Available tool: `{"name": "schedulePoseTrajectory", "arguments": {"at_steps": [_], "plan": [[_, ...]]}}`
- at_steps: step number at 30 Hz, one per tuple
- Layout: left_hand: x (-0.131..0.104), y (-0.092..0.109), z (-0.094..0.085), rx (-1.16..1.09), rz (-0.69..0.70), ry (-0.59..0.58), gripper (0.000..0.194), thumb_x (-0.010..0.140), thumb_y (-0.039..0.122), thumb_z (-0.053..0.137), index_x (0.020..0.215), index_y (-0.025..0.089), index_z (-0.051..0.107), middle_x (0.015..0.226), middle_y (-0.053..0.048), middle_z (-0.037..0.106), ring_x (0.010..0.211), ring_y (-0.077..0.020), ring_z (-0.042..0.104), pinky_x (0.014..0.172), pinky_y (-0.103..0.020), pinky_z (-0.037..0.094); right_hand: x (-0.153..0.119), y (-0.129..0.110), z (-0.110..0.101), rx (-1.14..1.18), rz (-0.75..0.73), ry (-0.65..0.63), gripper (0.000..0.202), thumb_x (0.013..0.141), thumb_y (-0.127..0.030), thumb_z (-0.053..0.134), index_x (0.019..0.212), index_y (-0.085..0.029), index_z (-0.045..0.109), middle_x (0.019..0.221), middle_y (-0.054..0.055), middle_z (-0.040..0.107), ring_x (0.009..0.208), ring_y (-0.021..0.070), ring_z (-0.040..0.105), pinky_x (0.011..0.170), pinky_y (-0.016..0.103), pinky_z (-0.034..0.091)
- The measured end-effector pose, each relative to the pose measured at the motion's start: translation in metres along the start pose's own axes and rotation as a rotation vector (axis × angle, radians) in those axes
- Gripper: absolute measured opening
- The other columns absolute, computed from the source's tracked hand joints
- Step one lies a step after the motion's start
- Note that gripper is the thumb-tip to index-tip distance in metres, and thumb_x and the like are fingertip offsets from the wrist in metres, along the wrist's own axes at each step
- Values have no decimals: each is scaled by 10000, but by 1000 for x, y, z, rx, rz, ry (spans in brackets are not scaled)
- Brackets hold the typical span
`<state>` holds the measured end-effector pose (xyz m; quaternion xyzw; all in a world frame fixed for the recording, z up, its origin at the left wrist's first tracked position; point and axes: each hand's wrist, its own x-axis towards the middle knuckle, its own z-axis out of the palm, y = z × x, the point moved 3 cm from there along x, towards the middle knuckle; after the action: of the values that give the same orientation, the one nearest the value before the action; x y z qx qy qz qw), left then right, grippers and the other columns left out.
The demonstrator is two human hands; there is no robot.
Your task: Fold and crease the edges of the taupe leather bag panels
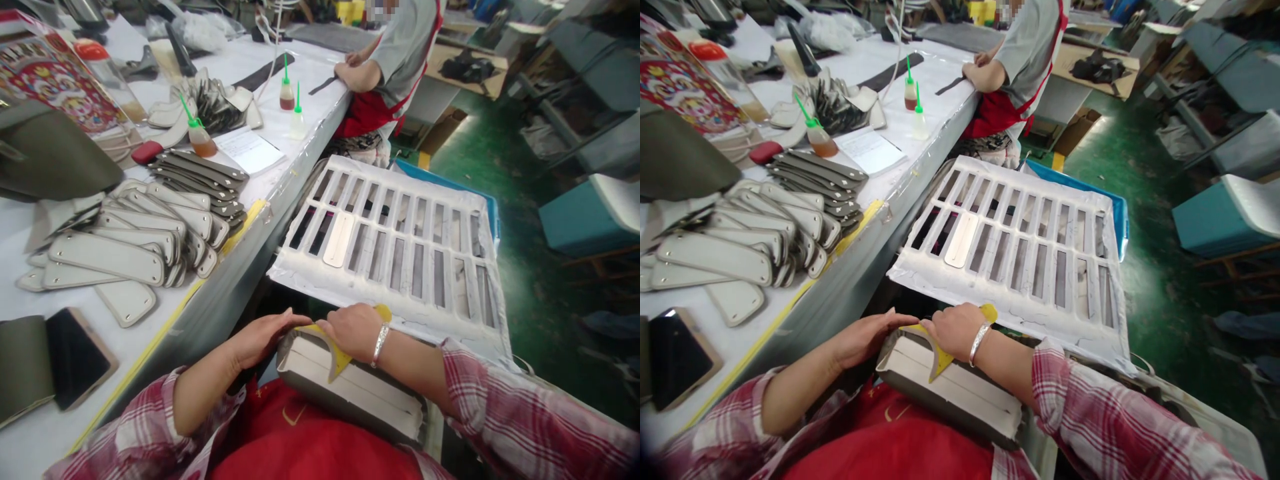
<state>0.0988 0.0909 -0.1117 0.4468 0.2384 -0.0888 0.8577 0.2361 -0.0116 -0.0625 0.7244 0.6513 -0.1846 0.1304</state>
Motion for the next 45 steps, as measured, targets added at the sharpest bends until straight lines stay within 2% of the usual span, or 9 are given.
{"name": "schedulePoseTrajectory", "arguments": {"at_steps": [9,16,23,31,36,38,41,43,45], "plan": [[14,11,9,397,46,-152,424,836,446,442,1116,170,600,1040,-42,649,1007,-223,535,908,-321,363,-9,-9,2,-14,-62,-43,350,913,-299,241,1164,-319,483,808,63,615,715,247,594,555,336,422],[4,6,8,450,51,-59,433,842,446,422,1144,181,581,1056,-33,643,993,-218,541,893,-312,375,-8,-18,4,39,-66,-75,377,918,-305,214,1185,-313,480,795,85,617,705,253,603,545,348,440],[8,3,16,502,96,-35,397,850,417,419,1145,208,582,1082,-14,635,1011,-216,538,902,-305,367,-13,-10,6,57,-80,-84,365,906,-275,243,1164,-276,501,806,93,628,721,266,602,567,371,447],[3,1,17,454,88,4,386,841,402,439,1110,178,600,1158,-48,592,1050,-223,518,920,-313,355,-15,-19,14,62,-89,-79,405,912,-286,193,1150,-246,518,803,89,634,691,267,604,531,361,447],[7,0,14,228,53,-16,420,830,438,453,1098,149,598,1078,-81,631,994,-238,550,890,-352,381,-14,-2,11,125,-7,-89,423,910,-382,220,950,-204,602,731,86,622,661,235,588,544,326,417],[3,-1,8,85,58,10,460,841,471,412,1101,140,597,1109,-96,616,1032,-247,536,922,-370,358,-14,12,-1,324,74,-30,497,896,-462,229,744,-165,598,625,74,581,587,184,549,537,294,395],[-6,-4,-1,-73,85,16,462,844,456,409,1113,126,588,1173,-116,576,1098,-266,497,958,-391,326,-10,19,-26,1031,102,163,618,856,-601,141,489,-175,396,440,9,417,423,99,397,436,235,322],[-12,-6,-4,-74,116,-1,417,831,393,456,1123,122,580,1165,-118,581,1093,-271,499,962,-400,319,-2,7,-42,1552,-79,219,598,817,-664,160,468,-199,301,393,-36,309,355,74,283,361,217,235],[-15,-9,-6,-35,154,-4,386,811,331,493,1125,124,579,1142,-109,595,1071,-267,511,962,-398,316,9,-12,-55,1878,-316,191,581,799,-677,233,469,-203,297,386,-56,275,330,62,229,336,210,177]]}}
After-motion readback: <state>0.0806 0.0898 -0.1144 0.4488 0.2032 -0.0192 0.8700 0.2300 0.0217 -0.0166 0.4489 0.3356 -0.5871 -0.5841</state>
